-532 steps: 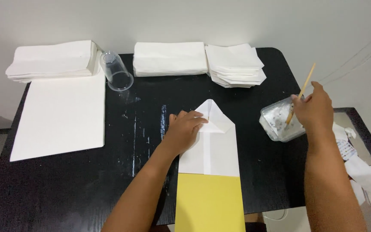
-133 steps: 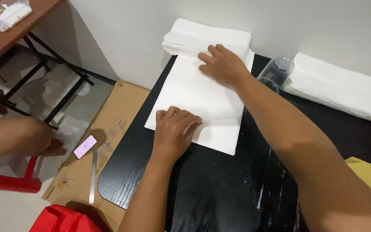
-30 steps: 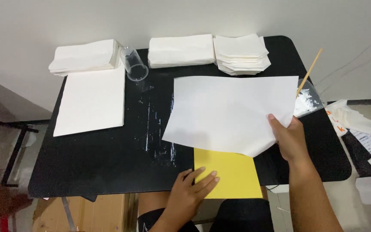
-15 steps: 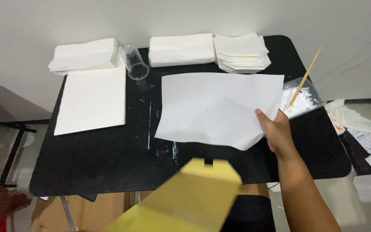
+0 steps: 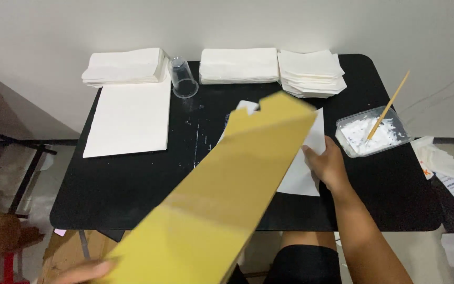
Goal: The person folds a white sheet of paper over a yellow template, then uses a brush to apply white glue to the folded edges. They press the glued sections down and repeat the process on another section of the paper.
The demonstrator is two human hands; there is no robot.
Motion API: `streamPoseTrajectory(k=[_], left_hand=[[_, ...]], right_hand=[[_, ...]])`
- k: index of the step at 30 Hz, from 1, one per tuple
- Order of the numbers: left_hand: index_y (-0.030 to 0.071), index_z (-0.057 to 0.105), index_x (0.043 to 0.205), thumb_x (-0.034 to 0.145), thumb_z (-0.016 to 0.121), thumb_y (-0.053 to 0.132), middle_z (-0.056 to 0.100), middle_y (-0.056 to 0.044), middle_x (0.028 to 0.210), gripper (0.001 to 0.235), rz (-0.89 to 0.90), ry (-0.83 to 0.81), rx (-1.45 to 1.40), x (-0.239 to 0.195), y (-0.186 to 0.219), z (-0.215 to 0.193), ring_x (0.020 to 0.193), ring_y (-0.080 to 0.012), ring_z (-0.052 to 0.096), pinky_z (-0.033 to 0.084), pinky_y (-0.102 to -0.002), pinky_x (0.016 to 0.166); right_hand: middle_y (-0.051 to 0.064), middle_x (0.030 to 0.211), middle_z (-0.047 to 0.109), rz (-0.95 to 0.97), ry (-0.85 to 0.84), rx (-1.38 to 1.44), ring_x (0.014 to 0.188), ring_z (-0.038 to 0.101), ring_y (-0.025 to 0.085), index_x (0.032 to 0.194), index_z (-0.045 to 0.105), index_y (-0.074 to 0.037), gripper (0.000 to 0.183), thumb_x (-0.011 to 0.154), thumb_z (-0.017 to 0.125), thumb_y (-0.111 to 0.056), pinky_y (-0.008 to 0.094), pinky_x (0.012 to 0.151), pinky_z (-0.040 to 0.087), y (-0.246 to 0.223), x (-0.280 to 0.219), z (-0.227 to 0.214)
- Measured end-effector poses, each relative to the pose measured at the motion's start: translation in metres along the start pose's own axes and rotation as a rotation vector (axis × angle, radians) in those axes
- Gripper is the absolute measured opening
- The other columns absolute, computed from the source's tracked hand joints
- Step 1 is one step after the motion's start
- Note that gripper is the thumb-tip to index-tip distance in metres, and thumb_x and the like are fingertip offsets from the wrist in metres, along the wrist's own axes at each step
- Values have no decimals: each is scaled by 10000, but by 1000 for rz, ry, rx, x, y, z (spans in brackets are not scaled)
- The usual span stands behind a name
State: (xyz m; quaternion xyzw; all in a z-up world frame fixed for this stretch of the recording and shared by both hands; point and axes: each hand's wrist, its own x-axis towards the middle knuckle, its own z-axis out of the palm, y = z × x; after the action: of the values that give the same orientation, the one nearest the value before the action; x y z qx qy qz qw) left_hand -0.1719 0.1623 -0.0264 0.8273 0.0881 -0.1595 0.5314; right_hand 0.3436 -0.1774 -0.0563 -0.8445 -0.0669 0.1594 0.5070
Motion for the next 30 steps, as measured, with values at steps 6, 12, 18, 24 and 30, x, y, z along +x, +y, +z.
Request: streamPoseTrajectory(k=[6, 12, 18, 24, 30], left_hand=[[102, 784, 1327, 795, 831, 93, 774, -109, 1287, 534, 26, 555, -571, 115, 126, 140, 1072, -242, 870, 693, -341, 888], [103, 679, 1268, 1124, 394, 362, 693, -90, 1341, 411, 912, 885, 596, 179, 128, 159, 1267, -430, 672, 599, -493, 925], [95, 654, 1309, 978, 761, 108, 691, -81, 1343, 348, 918, 951, 708, 214, 106, 167, 1262, -363, 679, 644, -458, 819], [104, 655, 1292, 1009, 714, 113, 695, -95, 1309, 289, 858, 854, 794, 227, 104, 170, 1272, -355, 648, 621, -460, 847], [77, 613, 1361, 1059, 640, 77, 616, -111, 1396, 304, 894, 766, 795, 238, 95, 174, 1334, -370, 589, 609, -476, 892]], right_hand=[[117, 1250, 626, -54, -7, -171, 1110, 624, 270, 1328, 517, -101, 470, 886, 590, -243, 403, 939, 472, 0, 4, 8], [169, 1501, 341, -177, -17, -517, 1313, 463, 406, 1631, 195, -166, 643, 1010, 361, -153, 478, 1065, 368, 18, 18, 19], [80, 1365, 669, -855, 66, -677, 1293, 517, 369, 1284, 720, -114, 352, 958, 596, -161, 513, 1013, 444, 53, 48, 24], [100, 1530, 509, -780, -206, -745, 1397, 417, 366, 1506, 523, -165, 514, 1001, 537, -255, 538, 1076, 398, 46, 75, 20], [114, 1602, 447, -811, -189, -719, 1486, 361, 355, 1528, 491, -148, 499, 1038, 471, -239, 506, 1174, 321, 52, 90, 20]])
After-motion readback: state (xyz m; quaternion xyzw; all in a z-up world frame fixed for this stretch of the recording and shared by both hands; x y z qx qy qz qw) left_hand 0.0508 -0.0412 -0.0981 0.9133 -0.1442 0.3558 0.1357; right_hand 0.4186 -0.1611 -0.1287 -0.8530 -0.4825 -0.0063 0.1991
